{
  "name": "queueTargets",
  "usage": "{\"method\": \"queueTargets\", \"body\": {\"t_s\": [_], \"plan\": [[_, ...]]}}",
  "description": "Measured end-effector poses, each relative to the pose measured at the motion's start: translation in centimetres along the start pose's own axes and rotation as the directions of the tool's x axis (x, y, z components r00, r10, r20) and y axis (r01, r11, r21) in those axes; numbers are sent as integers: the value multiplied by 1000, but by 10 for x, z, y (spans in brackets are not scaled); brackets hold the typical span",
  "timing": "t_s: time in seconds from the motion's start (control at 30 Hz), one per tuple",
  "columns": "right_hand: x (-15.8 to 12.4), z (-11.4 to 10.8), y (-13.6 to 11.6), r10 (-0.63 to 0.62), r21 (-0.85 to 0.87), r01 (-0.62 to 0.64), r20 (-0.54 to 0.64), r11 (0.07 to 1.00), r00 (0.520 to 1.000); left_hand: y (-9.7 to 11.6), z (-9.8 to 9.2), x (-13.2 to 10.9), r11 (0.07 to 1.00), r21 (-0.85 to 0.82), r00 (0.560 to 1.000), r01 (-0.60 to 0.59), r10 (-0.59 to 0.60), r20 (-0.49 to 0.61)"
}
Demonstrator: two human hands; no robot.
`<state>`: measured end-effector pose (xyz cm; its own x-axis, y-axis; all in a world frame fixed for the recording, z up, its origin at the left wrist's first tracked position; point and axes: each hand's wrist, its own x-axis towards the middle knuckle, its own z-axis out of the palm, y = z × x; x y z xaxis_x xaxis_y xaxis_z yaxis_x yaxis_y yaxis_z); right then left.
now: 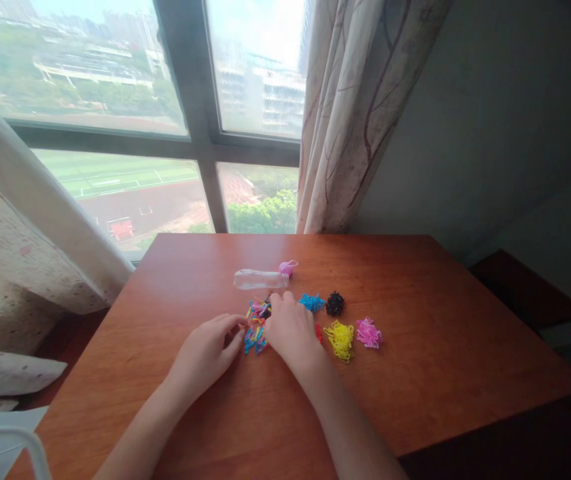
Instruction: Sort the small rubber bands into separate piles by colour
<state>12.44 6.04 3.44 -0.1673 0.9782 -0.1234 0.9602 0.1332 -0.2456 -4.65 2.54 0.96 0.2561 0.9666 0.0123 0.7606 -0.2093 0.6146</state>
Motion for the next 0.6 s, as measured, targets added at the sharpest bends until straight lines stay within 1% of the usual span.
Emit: {"method": "queueTargets", "body": {"t_s": [0.13,0.27,0.4,0.5,0.6], "plan": [[-1,-3,4,-87,40,87,12,995,996,0,1,0,1000,7,1000,-12,12,-5],[-13,-5,8,-205,109,203,11,973,979,-1,3,0,1000,-8,1000,-12,12,-17],[-29,-1,17,-295,233,306,-80,923,952,-1,2,0,1000,-21,999,-20,20,-27],[-38,4,24,-302,294,339,-163,894,939,-1,2,-2,1000,-10,999,-18,18,-33],[-47,10,27,-265,338,337,-242,879,933,1,2,-5,1000,8,1000,-16,17,-27]]}}
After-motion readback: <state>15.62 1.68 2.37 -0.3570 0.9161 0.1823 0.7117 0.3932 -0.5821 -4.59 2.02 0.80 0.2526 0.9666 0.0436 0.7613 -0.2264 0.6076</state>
